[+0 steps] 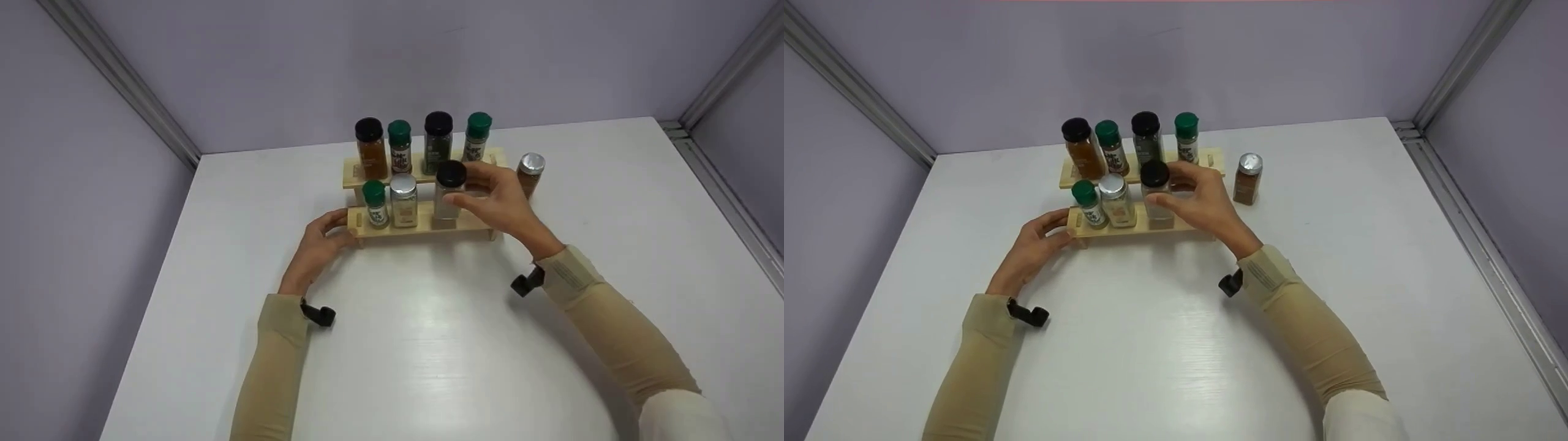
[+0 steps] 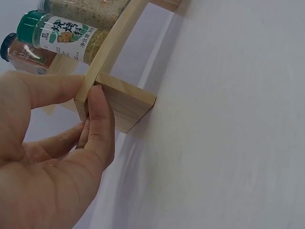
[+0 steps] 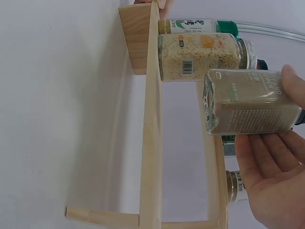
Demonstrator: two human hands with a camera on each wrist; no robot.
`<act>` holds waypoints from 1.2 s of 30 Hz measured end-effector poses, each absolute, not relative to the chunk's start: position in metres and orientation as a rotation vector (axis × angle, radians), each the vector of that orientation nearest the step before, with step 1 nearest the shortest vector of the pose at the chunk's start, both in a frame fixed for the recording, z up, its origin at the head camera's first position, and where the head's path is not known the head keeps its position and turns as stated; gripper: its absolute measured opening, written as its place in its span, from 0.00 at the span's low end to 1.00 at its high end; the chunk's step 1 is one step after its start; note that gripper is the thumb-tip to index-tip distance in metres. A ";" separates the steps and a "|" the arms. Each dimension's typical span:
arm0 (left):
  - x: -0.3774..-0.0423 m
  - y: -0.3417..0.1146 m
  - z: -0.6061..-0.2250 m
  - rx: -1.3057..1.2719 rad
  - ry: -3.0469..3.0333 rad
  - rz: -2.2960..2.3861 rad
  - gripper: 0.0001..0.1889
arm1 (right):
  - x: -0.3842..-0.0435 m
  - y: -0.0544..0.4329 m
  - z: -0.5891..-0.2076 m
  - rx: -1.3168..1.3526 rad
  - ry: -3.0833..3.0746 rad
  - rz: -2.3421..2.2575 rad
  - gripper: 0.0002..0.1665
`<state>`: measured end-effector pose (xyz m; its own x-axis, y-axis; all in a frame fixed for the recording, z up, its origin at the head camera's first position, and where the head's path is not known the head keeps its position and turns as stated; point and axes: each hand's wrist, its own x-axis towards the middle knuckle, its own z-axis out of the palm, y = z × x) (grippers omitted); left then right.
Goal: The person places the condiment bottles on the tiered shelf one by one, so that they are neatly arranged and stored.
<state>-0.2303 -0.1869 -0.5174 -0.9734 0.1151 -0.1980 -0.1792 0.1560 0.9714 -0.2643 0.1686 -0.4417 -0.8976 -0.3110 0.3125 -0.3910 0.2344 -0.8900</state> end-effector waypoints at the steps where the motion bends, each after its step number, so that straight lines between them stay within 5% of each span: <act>1: -0.231 -0.187 -0.517 -0.061 2.199 1.911 0.34 | -0.265 0.167 -0.442 0.687 -2.412 1.780 0.26; 36: -0.230 -0.187 -0.516 -0.057 2.198 1.909 0.32 | -0.279 0.160 -0.471 0.726 -2.432 1.849 0.26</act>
